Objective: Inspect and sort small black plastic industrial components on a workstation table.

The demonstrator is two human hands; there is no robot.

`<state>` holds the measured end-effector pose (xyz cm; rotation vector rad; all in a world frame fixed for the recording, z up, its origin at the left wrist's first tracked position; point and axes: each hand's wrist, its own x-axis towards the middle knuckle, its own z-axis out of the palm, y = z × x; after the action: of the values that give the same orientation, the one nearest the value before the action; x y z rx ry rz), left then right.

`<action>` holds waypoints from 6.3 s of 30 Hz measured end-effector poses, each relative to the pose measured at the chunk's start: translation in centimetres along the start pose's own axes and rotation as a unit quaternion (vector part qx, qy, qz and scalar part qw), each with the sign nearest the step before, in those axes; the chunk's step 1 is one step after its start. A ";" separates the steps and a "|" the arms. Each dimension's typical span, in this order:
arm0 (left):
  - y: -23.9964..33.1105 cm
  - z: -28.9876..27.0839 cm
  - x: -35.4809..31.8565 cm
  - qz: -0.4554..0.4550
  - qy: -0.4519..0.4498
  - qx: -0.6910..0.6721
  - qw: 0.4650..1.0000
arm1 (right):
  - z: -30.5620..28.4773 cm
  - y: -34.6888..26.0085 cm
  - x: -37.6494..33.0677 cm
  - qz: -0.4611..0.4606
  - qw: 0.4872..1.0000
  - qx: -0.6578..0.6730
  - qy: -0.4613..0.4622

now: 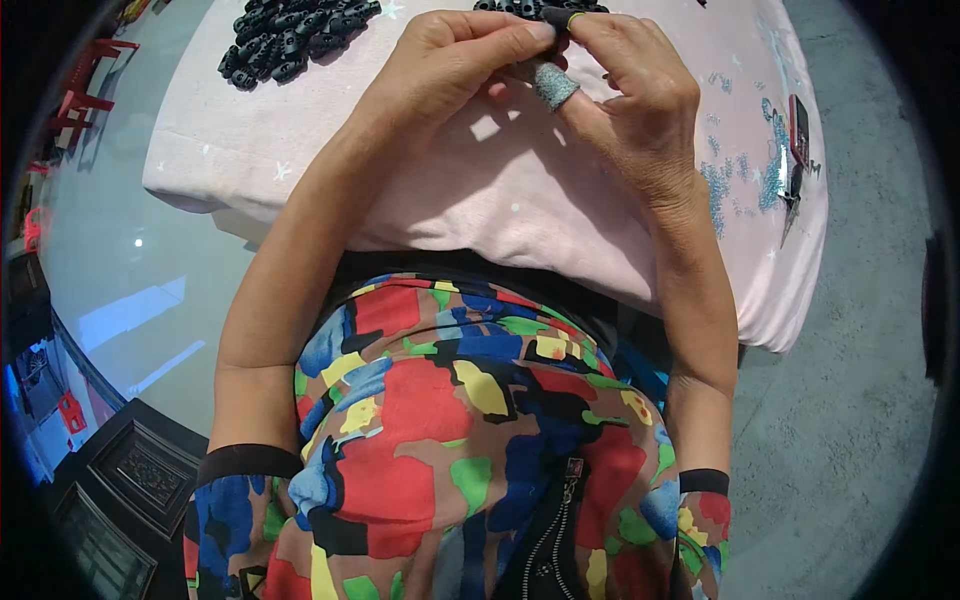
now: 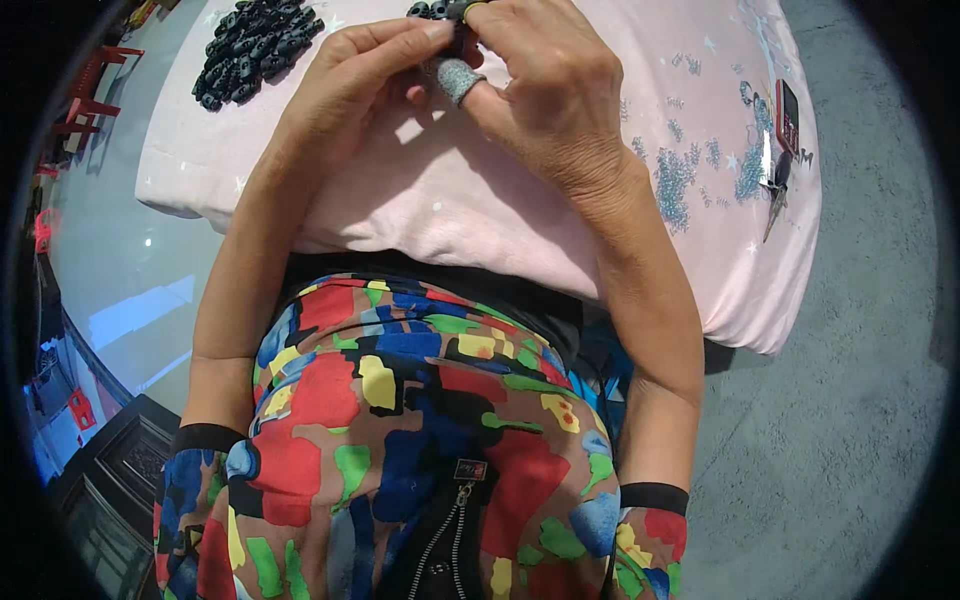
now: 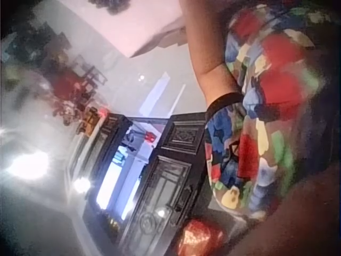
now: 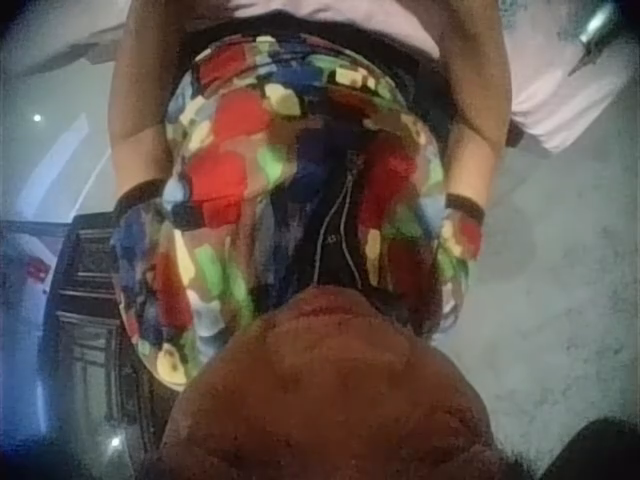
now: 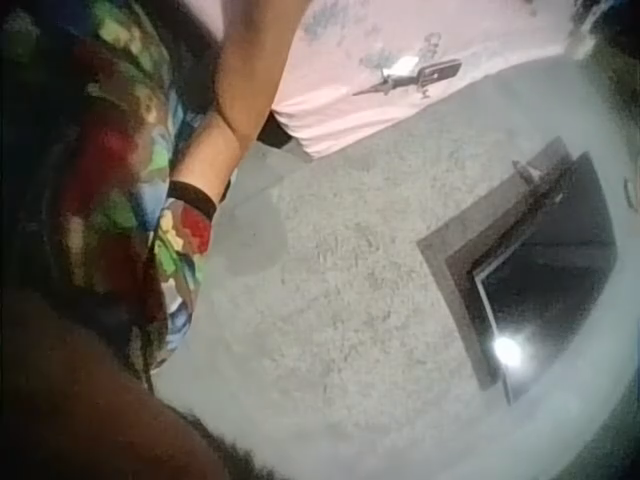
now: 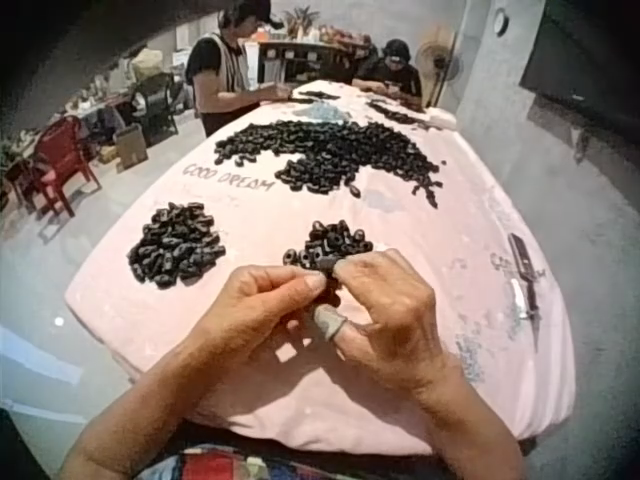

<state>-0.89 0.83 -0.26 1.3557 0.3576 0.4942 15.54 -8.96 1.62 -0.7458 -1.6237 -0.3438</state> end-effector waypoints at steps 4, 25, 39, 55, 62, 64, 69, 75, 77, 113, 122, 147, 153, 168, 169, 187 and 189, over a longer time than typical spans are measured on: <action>0.7 0.8 -0.7 -0.034 -0.006 -0.060 0.998 | -1.3 -3.8 2.9 0.182 0.934 -0.245 -0.185; -0.2 0.7 -0.3 -0.009 -0.019 -0.003 1.000 | -2.2 -1.8 0.1 0.047 0.903 -0.332 -0.268; 0.1 1.5 -0.4 -0.002 -0.005 -0.047 0.999 | -2.1 -1.9 0.6 0.049 0.921 -0.302 -0.242; 2.0 -10.1 -3.6 0.138 0.314 0.623 0.703 | -4.6 -0.6 0.2 0.264 0.876 -0.276 -0.295; 1.9 -6.2 -2.9 0.222 0.295 0.520 0.770 | -5.4 0.6 -0.2 0.235 0.864 -0.379 -0.235; 0.4 -3.1 -2.5 0.241 0.214 0.373 0.870 | -5.6 1.1 -0.2 0.258 0.862 -0.382 -0.208; -0.8 11.0 -1.5 0.352 -0.070 0.253 0.898 | -6.8 3.5 -0.7 0.427 0.879 -0.210 0.002; -1.7 19.4 -2.1 0.300 -0.110 0.177 0.931 | -13.5 7.8 -1.7 0.466 0.849 -0.205 0.143; -2.1 20.1 -3.1 0.300 -0.124 0.186 0.927 | -13.8 7.9 -1.6 0.458 0.854 -0.174 0.173; -2.2 19.5 -2.1 0.304 -0.099 0.109 0.941 | -11.2 5.1 0.3 0.491 0.809 -0.322 -0.001; -0.3 18.0 -3.7 0.169 -0.286 0.109 0.937 | -11.6 3.5 -0.6 0.513 0.820 -0.190 -0.168; 0.7 2.5 -0.6 0.202 0.101 0.415 0.881 | -12.6 0.8 0.3 0.440 0.770 -0.292 -0.357; 0.5 1.4 -0.9 0.174 0.152 0.420 0.878 | -12.0 0.6 0.7 0.374 0.804 -0.312 -0.342; 0.2 -0.8 1.9 0.195 0.131 0.521 0.821 | -7.5 0.0 0.3 0.308 0.863 -0.254 -0.311; 0.3 -0.7 2.2 0.254 0.123 0.555 0.782 | -7.5 0.0 0.4 0.324 0.857 -0.259 -0.306; 0.8 1.3 5.9 0.386 0.077 0.472 0.789 | -7.1 -0.4 0.6 0.389 0.857 -0.221 -0.254; 1.6 0.9 6.9 0.155 0.028 0.558 0.815 | -7.1 -0.6 0.5 0.402 0.856 -0.210 -0.247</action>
<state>5.22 3.97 1.76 2.5850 0.5076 0.6209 20.60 -13.56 3.63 -1.8870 -1.5409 0.1318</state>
